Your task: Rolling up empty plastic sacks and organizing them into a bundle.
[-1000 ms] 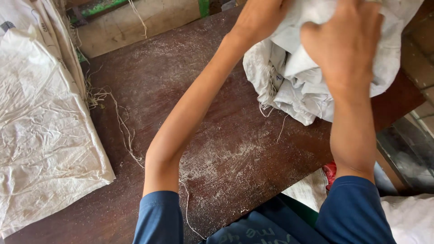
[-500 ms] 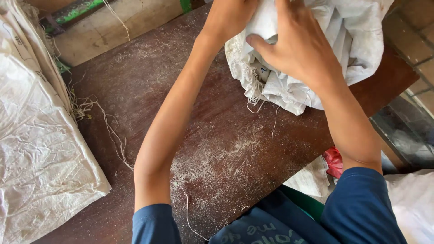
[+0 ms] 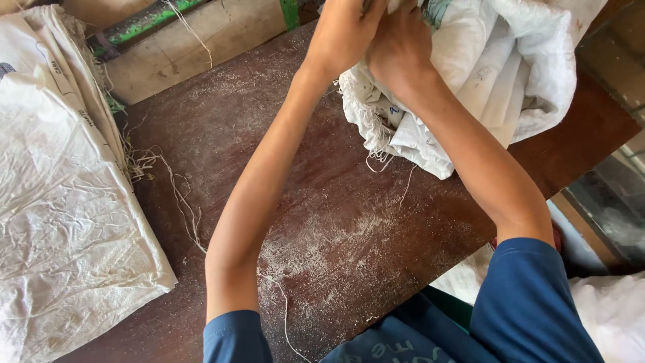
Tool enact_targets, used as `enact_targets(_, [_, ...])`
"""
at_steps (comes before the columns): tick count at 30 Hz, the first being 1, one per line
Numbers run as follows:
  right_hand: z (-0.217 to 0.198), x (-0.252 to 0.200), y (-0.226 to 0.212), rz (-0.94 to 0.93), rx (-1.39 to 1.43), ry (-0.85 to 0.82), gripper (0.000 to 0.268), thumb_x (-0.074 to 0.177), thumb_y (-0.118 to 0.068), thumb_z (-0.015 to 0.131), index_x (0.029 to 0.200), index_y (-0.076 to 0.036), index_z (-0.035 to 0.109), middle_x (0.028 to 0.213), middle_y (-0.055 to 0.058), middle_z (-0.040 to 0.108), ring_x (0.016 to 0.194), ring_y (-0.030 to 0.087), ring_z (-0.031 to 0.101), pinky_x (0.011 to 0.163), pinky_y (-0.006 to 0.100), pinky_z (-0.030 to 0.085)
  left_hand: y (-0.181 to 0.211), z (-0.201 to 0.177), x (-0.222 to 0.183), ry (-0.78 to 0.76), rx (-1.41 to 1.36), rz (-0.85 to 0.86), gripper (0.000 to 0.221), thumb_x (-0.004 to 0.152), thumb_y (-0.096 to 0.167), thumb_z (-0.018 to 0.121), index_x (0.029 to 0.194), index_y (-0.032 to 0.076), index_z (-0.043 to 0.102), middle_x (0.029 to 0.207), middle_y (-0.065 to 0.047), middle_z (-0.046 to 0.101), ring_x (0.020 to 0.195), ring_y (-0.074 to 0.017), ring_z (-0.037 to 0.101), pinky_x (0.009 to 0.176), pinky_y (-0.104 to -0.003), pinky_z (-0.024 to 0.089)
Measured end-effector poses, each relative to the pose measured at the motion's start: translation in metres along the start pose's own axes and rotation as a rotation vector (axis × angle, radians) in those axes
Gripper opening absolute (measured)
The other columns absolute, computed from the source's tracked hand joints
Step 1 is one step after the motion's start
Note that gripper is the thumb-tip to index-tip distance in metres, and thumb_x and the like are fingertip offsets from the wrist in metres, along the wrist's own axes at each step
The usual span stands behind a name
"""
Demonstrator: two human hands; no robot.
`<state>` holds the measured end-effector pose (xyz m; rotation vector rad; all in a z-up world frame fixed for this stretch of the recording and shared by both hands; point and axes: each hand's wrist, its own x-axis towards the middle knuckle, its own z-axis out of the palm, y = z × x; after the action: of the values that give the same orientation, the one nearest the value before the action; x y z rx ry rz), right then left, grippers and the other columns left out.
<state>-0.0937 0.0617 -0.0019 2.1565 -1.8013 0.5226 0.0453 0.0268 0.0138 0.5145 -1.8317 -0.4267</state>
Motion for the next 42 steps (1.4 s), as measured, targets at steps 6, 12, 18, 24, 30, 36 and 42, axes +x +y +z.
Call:
enact_targets(6, [-0.064,-0.067,-0.062,-0.191,-0.149,0.222,0.068,0.087,-0.022,0.079,0.14,0.011,0.052,0.126,0.042,0.048,0.108,0.052,0.06,0.08,0.046,0.063,0.043,-0.055,-0.003,-0.017,0.092,0.094,0.009,0.099,0.011,0.068,0.106,0.006,0.069,0.089,-0.01,0.073,0.075,-0.0247,0.073,0.067,-0.036,0.059])
enact_targets(12, [-0.093,-0.112,-0.128,-0.478,0.015,0.122,0.041,0.096,-0.024,0.077,0.126,0.002,0.066,0.106,0.021,0.066,0.09,0.03,0.068,0.067,0.036,0.061,0.084,-0.135,-0.069,-0.094,0.277,0.034,0.02,0.106,0.014,0.073,0.124,0.01,0.069,0.127,-0.017,0.062,0.108,-0.032,0.068,0.09,-0.043,0.058])
enact_targets(18, [-0.054,-0.099,-0.18,-0.7,0.118,0.162,0.036,0.088,-0.03,0.077,0.11,-0.003,0.071,0.093,0.013,0.07,0.083,0.023,0.068,0.069,0.035,0.062,0.147,-0.216,-0.168,-0.268,0.612,-0.248,0.028,0.096,0.016,0.073,0.123,0.009,0.069,0.143,-0.018,0.049,0.132,-0.0395,0.053,0.103,-0.047,0.052])
enact_targets(24, [-0.003,-0.099,-0.241,-0.805,0.223,-0.084,0.035,0.093,-0.03,0.077,0.107,0.001,0.072,0.09,0.016,0.071,0.077,0.023,0.067,0.063,0.033,0.06,0.192,-0.288,-0.27,-0.091,0.798,-0.607,0.025,0.094,0.013,0.072,0.119,0.01,0.071,0.14,-0.014,0.056,0.12,-0.0301,0.061,0.099,-0.042,0.056])
enact_targets(30, [0.01,-0.116,-0.308,-0.985,0.346,-0.173,0.064,0.085,-0.039,0.079,0.132,-0.002,0.057,0.112,0.022,0.063,0.098,0.03,0.064,0.079,0.041,0.06,0.178,-0.402,-0.402,0.114,1.236,-0.669,0.023,0.1,0.013,0.077,0.12,0.006,0.071,0.14,-0.017,0.056,0.133,-0.0349,0.052,0.11,-0.048,0.048])
enact_targets(36, [0.026,-0.126,-0.36,-1.212,0.48,-0.131,0.083,0.085,-0.048,0.077,0.148,-0.009,0.04,0.145,0.027,0.04,0.13,0.038,0.045,0.105,0.052,0.048,0.176,-0.47,-0.434,0.422,1.26,-1.145,0.046,0.1,0.031,0.073,0.134,0.006,0.056,0.142,-0.026,0.048,0.131,-0.0438,0.044,0.103,-0.063,0.039])
enact_targets(42, [0.029,-0.13,-0.382,-1.441,0.396,-0.207,0.071,0.093,-0.034,0.067,0.155,-0.023,0.034,0.16,0.017,0.027,0.147,0.035,0.025,0.115,0.056,0.033,0.15,-0.487,-0.466,0.618,0.971,-1.466,0.059,0.102,0.047,0.063,0.141,0.005,0.047,0.144,-0.03,0.043,0.132,-0.0456,0.045,0.108,-0.054,0.038])
